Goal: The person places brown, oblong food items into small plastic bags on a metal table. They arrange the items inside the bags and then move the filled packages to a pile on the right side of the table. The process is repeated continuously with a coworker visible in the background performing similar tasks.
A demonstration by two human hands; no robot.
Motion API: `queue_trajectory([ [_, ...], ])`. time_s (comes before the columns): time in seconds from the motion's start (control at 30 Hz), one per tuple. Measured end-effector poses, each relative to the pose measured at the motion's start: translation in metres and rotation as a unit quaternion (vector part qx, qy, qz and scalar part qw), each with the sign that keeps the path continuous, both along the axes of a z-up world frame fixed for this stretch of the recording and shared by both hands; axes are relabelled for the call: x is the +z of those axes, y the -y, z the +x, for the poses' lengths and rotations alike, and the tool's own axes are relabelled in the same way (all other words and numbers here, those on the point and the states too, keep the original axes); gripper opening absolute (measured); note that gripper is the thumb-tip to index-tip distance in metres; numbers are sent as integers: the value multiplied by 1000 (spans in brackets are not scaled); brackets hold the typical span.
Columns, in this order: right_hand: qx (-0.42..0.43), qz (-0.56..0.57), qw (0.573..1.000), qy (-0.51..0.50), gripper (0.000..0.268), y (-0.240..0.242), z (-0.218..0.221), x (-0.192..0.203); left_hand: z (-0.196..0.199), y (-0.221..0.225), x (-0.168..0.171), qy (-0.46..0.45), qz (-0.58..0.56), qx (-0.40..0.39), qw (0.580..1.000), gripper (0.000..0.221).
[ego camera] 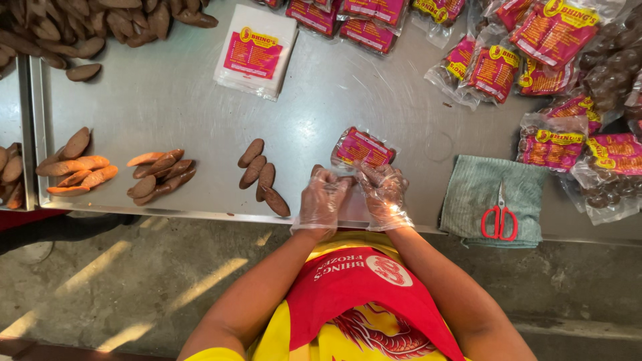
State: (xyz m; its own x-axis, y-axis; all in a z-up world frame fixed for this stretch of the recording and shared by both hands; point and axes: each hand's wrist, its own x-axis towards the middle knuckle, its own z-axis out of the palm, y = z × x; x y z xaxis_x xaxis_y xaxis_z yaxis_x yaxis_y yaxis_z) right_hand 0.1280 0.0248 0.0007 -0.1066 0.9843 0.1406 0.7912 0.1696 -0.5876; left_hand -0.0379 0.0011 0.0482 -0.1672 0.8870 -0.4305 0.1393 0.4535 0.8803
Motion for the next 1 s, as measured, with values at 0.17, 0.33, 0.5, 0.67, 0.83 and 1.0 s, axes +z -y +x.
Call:
queue_trajectory([
  [0.17,61,70,994,-57,33,4,3,16,7,10,-22,261,-174,208,926,25],
  [0.33,94,42,993,-56,33,3,6,16,26,8,-51,265,-140,223,928,16],
  [0.5,84,-7,996,-27,27,6,15,-7,46,-13,-75,337,-93,241,905,14],
  [0.67,73,13,997,-20,17,8,21,-30,26,-9,-55,424,-112,169,883,15],
  [0.83,-2,-74,984,-160,25,15,22,-42,-66,25,16,-164,-105,-74,978,33],
  [1.0,10,-86,971,-222,24,19,29,-42,-111,42,57,-340,-184,-43,921,70],
])
